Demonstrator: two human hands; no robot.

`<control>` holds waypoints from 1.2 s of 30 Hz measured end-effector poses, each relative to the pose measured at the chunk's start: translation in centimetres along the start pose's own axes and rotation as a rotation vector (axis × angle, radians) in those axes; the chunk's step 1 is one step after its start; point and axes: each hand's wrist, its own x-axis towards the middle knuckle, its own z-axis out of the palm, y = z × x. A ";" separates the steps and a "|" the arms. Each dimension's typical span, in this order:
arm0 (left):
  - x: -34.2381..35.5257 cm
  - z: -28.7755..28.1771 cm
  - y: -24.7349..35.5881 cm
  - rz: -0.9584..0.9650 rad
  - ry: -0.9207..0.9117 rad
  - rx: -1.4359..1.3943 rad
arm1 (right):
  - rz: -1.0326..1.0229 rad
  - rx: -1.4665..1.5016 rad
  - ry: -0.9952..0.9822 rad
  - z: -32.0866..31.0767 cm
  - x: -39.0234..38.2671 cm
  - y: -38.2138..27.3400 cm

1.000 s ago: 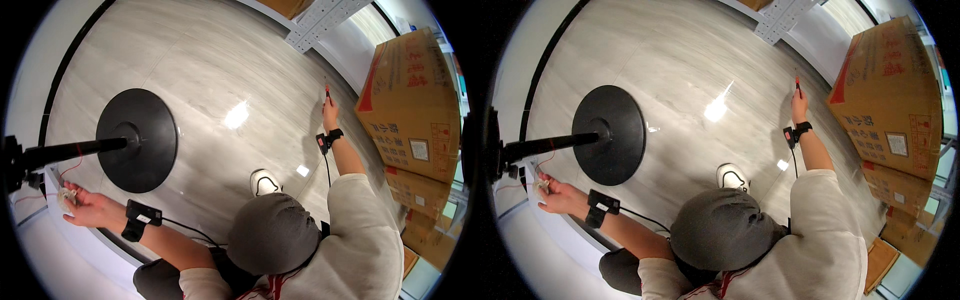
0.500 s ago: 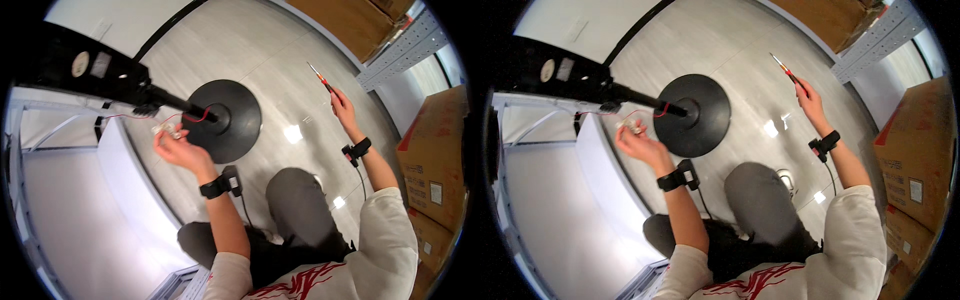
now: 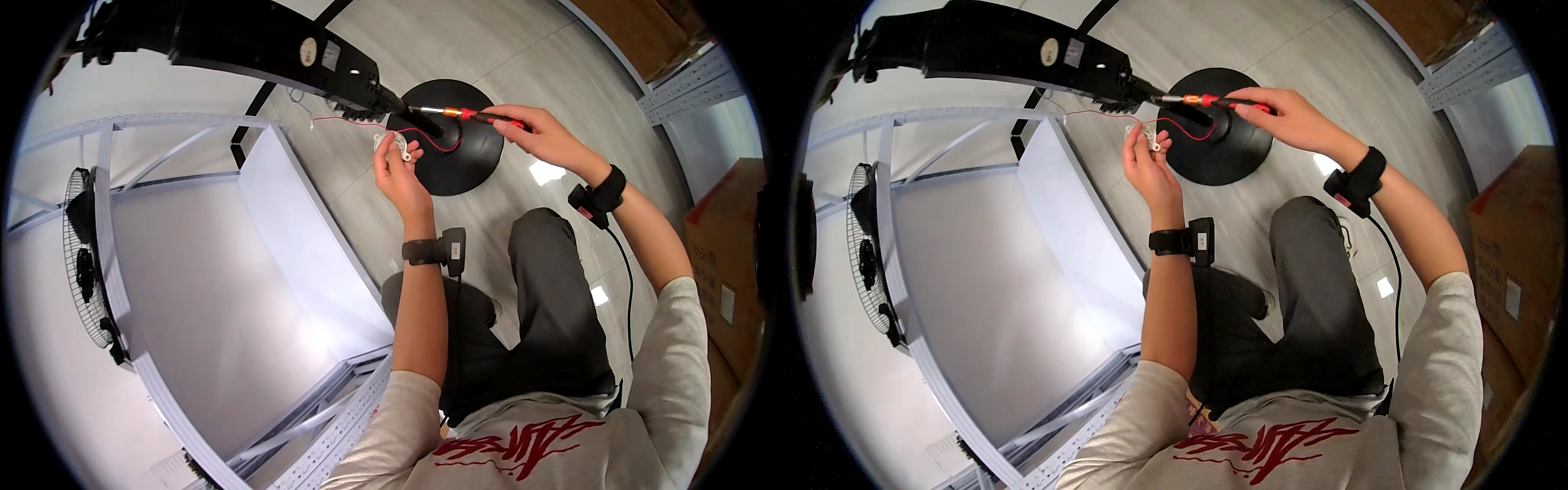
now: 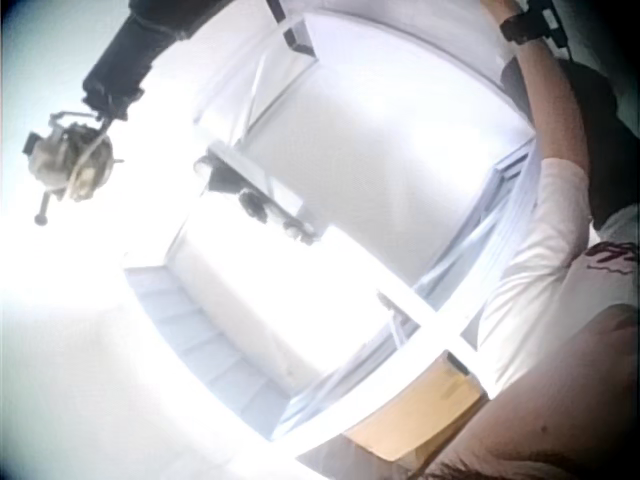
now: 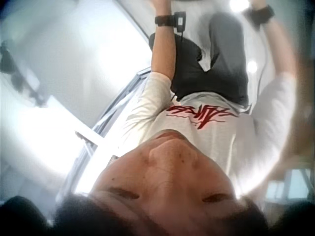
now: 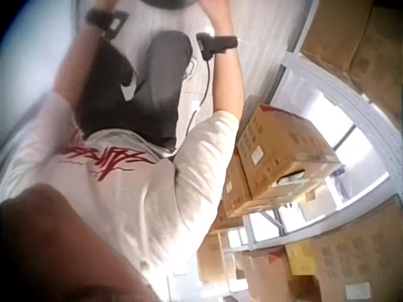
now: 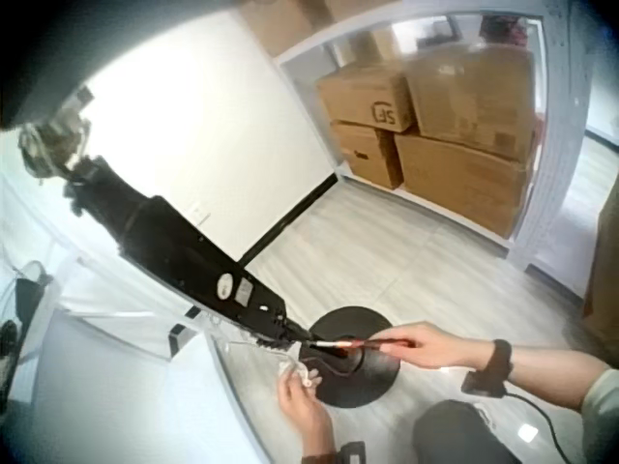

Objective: The person sits on the floor and uses a screwdriver to tighten screws on a small white component attached to a fan stand. They then pick up a black plastic fan housing and continue to secure the component inside it.

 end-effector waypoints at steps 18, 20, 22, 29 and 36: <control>-4.1 0.7 9.7 -0.189 -0.128 0.037 | 0.152 -0.043 -0.157 2.8 -3.2 -7.9; -4.8 0.6 9.7 -0.232 -0.120 0.051 | 0.183 -0.008 -0.151 3.2 -4.0 -7.7; -5.4 0.3 9.5 -0.261 -0.100 0.062 | 0.202 -0.036 -0.155 3.1 -4.6 -7.8; -6.6 -0.3 9.2 -0.273 -0.090 -0.011 | 0.114 -0.003 -0.059 3.6 -7.2 -6.1; -8.5 -1.2 12.7 -0.298 -0.139 0.071 | 0.292 0.138 -0.008 4.2 -12.0 -9.1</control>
